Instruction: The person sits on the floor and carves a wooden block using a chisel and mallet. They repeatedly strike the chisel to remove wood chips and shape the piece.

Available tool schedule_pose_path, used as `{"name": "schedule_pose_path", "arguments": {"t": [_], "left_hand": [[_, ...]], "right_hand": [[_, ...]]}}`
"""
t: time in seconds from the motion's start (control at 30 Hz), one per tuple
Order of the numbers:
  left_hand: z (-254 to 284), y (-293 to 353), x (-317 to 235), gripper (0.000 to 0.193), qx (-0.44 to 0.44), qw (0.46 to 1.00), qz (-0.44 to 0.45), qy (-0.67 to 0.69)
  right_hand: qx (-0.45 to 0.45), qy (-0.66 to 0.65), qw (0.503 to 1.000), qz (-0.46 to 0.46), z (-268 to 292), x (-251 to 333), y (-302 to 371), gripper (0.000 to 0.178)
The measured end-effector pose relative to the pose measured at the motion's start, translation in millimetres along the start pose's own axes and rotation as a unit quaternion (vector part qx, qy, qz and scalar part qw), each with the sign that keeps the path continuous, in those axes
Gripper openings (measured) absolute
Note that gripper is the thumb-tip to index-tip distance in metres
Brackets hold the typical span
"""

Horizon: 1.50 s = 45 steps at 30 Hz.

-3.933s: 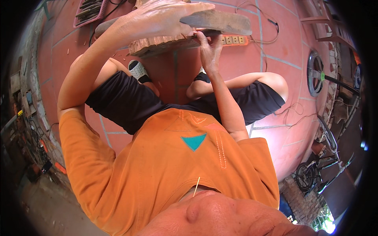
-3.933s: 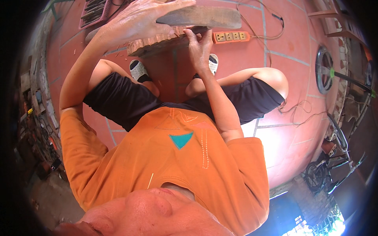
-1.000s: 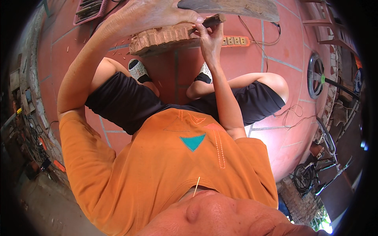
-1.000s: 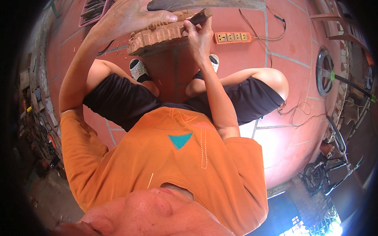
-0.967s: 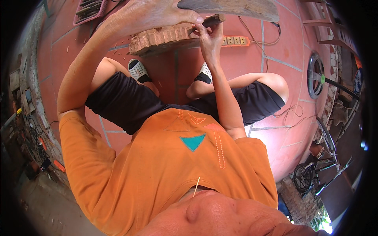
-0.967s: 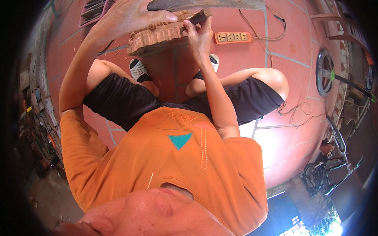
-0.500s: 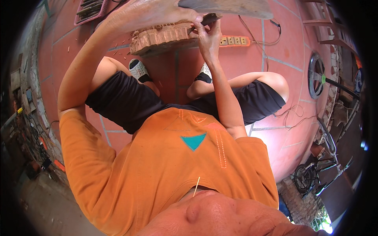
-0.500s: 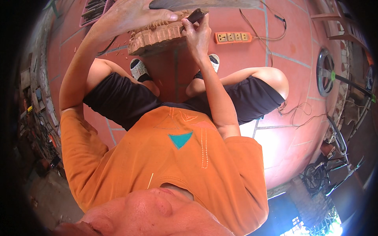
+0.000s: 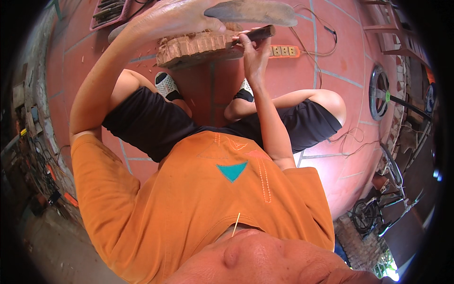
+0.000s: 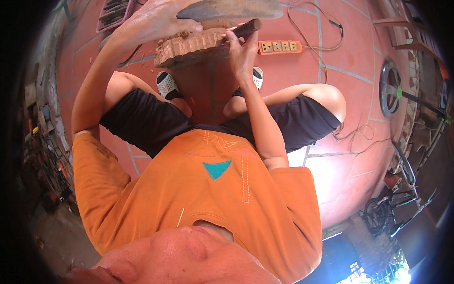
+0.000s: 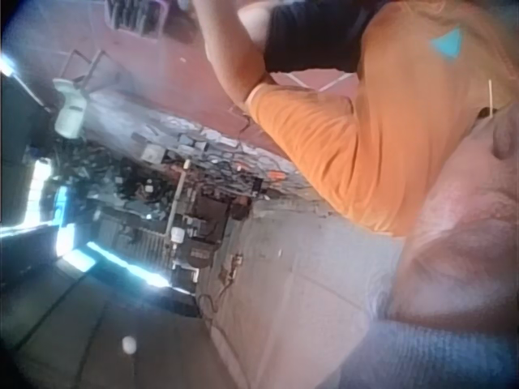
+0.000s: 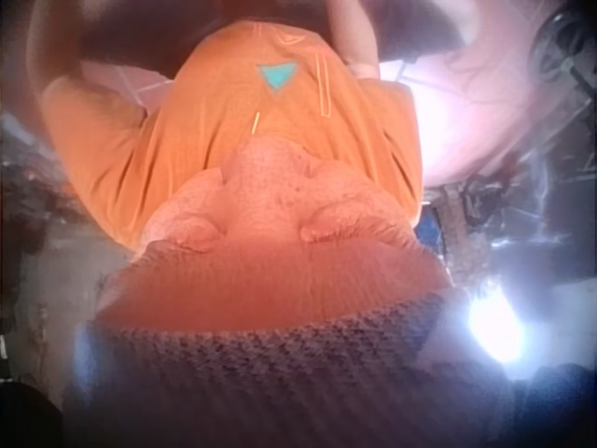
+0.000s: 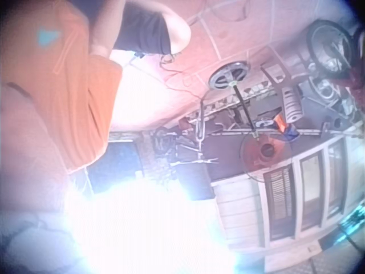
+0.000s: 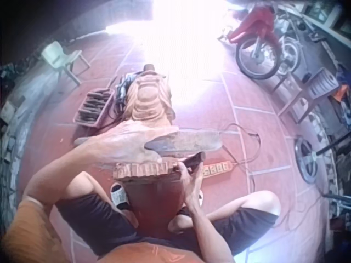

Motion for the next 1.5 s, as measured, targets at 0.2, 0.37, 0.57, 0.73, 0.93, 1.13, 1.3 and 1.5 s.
{"name": "schedule_pose_path", "arguments": {"t": [0.2, 0.37, 0.57, 0.73, 0.93, 1.13, 1.3, 1.5], "left_hand": [[4, -6, -5, 0.073, -0.013, 0.998, 0.065, 0.023], [4, -8, -4, 0.073, -0.1, 0.995, 0.006, 0.03], [-1, -12, 1, 0.074, -0.103, 0.994, -0.018, 0.034], [-13, 0, 21, 0.076, -0.037, 0.998, -0.043, 0.005], [3, -10, 3, 0.075, -0.109, 0.992, -0.068, -0.017], [-24, -6, 28, 0.076, -0.023, 0.997, -0.062, -0.03], [-1, -10, 6, 0.074, -0.002, 0.996, 0.083, 0.036], [4, 6, 16, 0.069, -0.175, 0.961, 0.031, 0.21]], "right_hand": [[-0.003, -0.063, 0.998, -0.016, 0, 3, -16, 0.033], [0.002, -0.028, 1.0, 0.001, -8, 6, -21, 0.031], [-0.011, 0.089, 0.995, 0.049, -16, 5, -31, 0.027], [-0.016, 0.098, 0.993, 0.067, -18, 3, -34, 0.028], [-0.02, 0.103, 0.993, 0.058, -17, 6, -31, 0.027], [0.009, 0.061, 0.998, 0.03, -22, 12, -30, 0.024], [0.014, -0.029, 0.999, -0.01, -14, 6, -30, 0.023], [0.003, -0.093, 0.99, -0.107, 12, -2, -33, 0.036]]}}
Point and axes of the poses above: each hand's wrist, its own y-axis away from the middle knuckle, its own z-axis out of the back of the hand, x = y × z, the point moved 2 cm from there along -y, towards the middle knuckle, and after that the axes turned 15 degrees about -z, right-handed, at the moved point
